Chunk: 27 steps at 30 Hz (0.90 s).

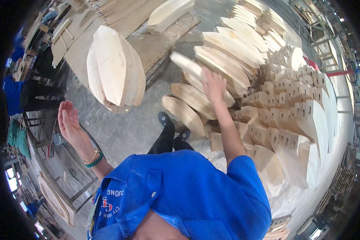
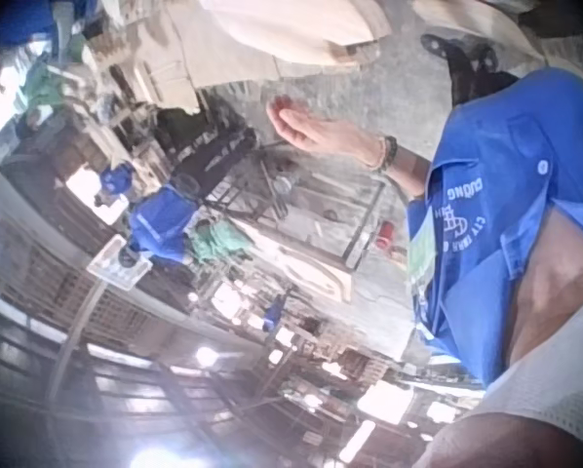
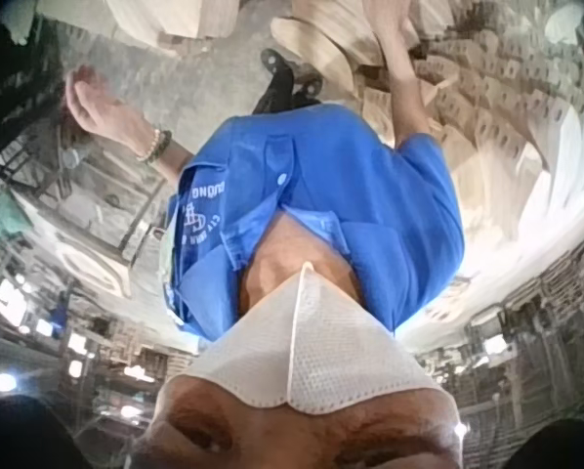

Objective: The person repeatedly picks up light-colored wooden chair parts from a pile, briefly turns them over, and places them onto a growing stack. The person handles the parts one at a time and occasionally adjusts the stack.

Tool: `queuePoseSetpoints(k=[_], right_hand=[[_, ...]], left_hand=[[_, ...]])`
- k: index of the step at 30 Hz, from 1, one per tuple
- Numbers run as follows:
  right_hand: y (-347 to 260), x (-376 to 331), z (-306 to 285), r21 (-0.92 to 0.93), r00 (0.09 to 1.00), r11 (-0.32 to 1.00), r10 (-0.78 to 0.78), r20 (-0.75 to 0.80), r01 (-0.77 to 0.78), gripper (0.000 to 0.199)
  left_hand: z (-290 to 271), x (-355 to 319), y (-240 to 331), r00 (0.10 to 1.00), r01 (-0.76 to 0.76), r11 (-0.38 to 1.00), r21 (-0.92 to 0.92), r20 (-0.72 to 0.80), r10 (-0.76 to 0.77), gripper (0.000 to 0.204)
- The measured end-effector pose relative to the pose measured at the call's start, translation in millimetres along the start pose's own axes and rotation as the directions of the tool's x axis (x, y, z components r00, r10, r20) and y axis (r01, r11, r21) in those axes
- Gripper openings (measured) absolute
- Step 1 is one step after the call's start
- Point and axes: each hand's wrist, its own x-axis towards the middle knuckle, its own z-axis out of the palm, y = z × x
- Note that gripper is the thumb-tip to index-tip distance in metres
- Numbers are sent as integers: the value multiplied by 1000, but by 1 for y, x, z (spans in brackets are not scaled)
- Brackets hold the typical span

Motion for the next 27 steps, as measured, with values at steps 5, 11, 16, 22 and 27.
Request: queuePoseSetpoints(k=[5, 11, 16, 22, 27], right_hand=[[41, -24, 35, -220, 980, 969, 147, 134, -115, 60], [-19, 37, -31, 739, 987, 654, 102, 124, -160, 61], [-133, 78, -92, 946, 961, -179, 10, 276, -270, 59], [-236, 117, -115, 939, 970, -247, -43, 238, -241, 52], [-247, 127, -75, 988, 986, 31, -60, 152, -151, 53]], left_hand=[[-13, -3, 2, 999, 45, 999, 30, -14, -45, 31], [6, 3, -26, 988, 132, 989, 72, 73, -137, 36], [31, 13, -56, 955, 213, 976, -43, 219, -199, 40], [70, 49, -63, 900, 289, 957, -35, 349, -259, 61], [105, 65, -62, 827, 436, 871, -229, 483, -287, 66]])
